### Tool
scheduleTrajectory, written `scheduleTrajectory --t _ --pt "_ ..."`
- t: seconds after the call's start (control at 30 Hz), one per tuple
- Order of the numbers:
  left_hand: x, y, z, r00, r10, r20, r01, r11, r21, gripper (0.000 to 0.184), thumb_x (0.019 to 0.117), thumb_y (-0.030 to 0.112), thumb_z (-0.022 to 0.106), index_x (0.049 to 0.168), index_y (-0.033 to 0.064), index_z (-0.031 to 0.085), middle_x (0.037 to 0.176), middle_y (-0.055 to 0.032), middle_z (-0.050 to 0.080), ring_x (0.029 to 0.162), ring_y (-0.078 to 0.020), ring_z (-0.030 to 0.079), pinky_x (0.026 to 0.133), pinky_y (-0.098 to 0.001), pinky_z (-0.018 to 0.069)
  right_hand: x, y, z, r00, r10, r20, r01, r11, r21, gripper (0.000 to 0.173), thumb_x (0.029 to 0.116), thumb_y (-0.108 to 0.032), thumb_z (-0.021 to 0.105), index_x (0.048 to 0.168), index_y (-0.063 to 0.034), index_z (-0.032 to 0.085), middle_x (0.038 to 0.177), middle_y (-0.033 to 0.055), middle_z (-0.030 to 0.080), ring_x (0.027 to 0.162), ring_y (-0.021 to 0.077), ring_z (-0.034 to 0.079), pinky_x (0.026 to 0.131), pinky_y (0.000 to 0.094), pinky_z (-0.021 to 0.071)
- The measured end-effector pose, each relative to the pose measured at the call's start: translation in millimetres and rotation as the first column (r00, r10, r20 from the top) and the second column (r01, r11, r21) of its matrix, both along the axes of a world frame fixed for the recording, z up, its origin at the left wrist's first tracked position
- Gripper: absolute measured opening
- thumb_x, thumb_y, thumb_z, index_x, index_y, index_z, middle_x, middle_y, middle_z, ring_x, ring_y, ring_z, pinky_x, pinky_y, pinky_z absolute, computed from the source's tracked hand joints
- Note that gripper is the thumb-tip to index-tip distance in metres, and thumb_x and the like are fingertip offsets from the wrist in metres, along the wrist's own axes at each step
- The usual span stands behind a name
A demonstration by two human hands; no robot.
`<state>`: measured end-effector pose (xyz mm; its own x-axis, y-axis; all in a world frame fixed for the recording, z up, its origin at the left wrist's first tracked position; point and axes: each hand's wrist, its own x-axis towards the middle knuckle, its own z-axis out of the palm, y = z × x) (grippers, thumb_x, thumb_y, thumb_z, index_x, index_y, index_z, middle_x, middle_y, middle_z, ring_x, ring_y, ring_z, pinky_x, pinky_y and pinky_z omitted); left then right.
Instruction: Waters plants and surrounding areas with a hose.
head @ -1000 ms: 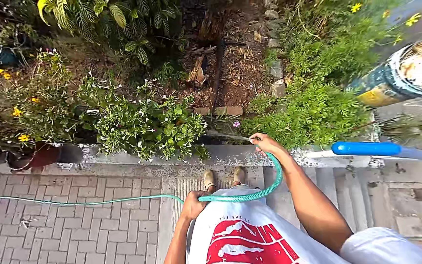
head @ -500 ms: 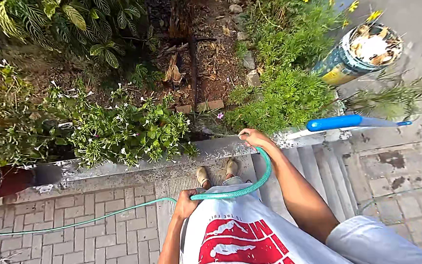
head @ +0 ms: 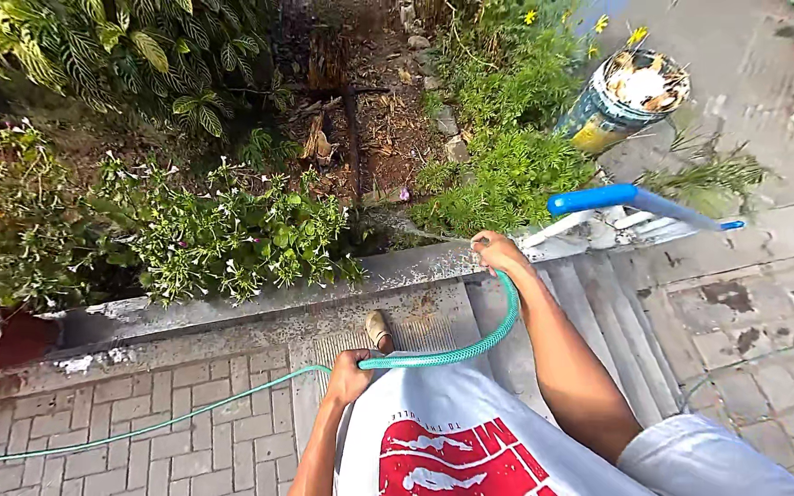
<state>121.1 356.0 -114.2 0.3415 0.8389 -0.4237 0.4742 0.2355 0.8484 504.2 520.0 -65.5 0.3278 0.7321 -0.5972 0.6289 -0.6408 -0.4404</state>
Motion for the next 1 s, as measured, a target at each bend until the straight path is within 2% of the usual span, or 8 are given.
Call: scheduleTrajectory --t 0.13,0.27,0.4,0.5,0.63,0.73,0.87,1.0 --pt "-0.9 -53.5 -2.1 1.0 0.005 0.02 -0.006 0.998 0.055 0.032 0.0839 0.019 0.065 0.059 0.0174 0.045 0.052 0.0098 0.038 0.047 -0.0041 0.038 0.049 -0.0287 0.033 1.9 -45.7 2.2 0.999 0.018 0.048 -0.02 0.999 0.037 0.034 0.1093 -0.029 0.051 0.136 -0.0106 0.06 0.1 0.0256 0.065 0.07 0.0341 0.063 0.064 0.0518 0.0539" --pt "-9.8 -107.3 0.9 1.0 -0.004 -0.003 0.004 0.994 0.111 0.033 0.0862 0.022 0.063 0.059 0.0155 0.046 0.053 0.0079 0.038 0.049 -0.0063 0.039 0.05 -0.0311 0.034 -0.8 -91.5 14.3 0.999 -0.037 0.037 0.032 0.994 0.108 0.035 0.1093 -0.028 0.049 0.138 -0.0094 0.059 0.102 0.0274 0.066 0.073 0.0376 0.065 0.067 0.056 0.0543" --pt "-28.3 -150.6 15.8 0.999 0.025 0.025 -0.028 0.991 0.131 0.032 0.0852 0.019 0.064 0.059 0.0157 0.046 0.052 0.0084 0.037 0.048 -0.0053 0.038 0.049 -0.03 0.0329 -25.9 -138.8 30.5 0.998 -0.039 0.043 0.033 0.992 0.12 0.033 0.1096 -0.028 0.05 0.137 -0.0113 0.059 0.098 0.0253 0.064 0.066 0.0339 0.061 0.062 0.052 0.0522" --pt "-49.8 -176.3 18.6 0.996 0.079 0.044 -0.085 0.985 0.153 0.03 0.0858 0.018 0.062 0.06 0.0147 0.047 0.053 0.0077 0.039 0.049 -0.006 0.04 0.05 -0.0306 0.0342 -59.6 -149.4 29.4 0.998 0.066 0.012 -0.067 0.993 0.098 0.034 0.11 -0.031 0.05 0.137 -0.0137 0.06 0.089 0.0198 0.063 0.058 0.0253 0.055 0.057 0.0435 0.0502" --pt "-100.8 -218.4 13.1 0.974 0.208 0.088 -0.223 0.952 0.211 0.034 0.0905 0.021 0.058 0.06 0.0146 0.044 0.053 0.006 0.038 0.049 -0.0076 0.04 0.049 -0.0318 0.0335 -158.0 -150.4 30.4 0.978 0.175 -0.111 -0.168 0.984 0.064 0.036 0.1109 -0.033 0.048 0.142 -0.0161 0.055 0.089 0.0151 0.062 0.057 0.0176 0.053 0.055 0.0348 0.0484" --pt "-147.2 -252.3 7.1 0.917 0.37 0.151 -0.398 0.879 0.263 0.035 0.0916 0.021 0.056 0.059 0.0147 0.045 0.053 0.0074 0.039 0.048 -0.0046 0.04 0.049 -0.0284 0.0338 -246.8 -149.8 27.0 0.952 0.24 -0.191 -0.224 0.969 0.105 0.037 0.1109 -0.034 0.048 0.143 -0.016 0.054 0.083 0.0121 0.061 0.053 0.0147 0.051 0.051 0.0312 0.0471" --pt "-219.2 -300.8 -0.8 0.768 0.608 0.203 -0.64 0.723 0.258 0.035 0.0914 0.021 0.057 0.058 0.0161 0.047 0.054 0.0104 0.042 0.049 -0.0006 0.041 0.049 -0.0244 0.0361 -382.3 -141.6 12.3 0.897 0.375 -0.236 -0.347 0.925 0.153 0.038 0.1108 -0.034 0.048 0.144 -0.0159 0.053 0.082 0.0127 0.061 0.053 0.017 0.052 0.052 0.0333 0.0487" --pt "-291.8 -335.9 -7.7 0.613 0.751 0.247 -0.789 0.6 0.132 0.028 0.0835 0.012 0.064 0.059 0.0162 0.051 0.055 0.013 0.045 0.051 0.0024 0.043 0.051 -0.0213 0.0378 -531.9 -129.5 7.1 0.836 0.508 -0.207 -0.478 0.859 0.183 0.038 0.1106 -0.034 0.049 0.143 -0.0147 0.054 0.086 0.0164 0.064 0.057 0.0226 0.057 0.055 0.0399 0.0519"
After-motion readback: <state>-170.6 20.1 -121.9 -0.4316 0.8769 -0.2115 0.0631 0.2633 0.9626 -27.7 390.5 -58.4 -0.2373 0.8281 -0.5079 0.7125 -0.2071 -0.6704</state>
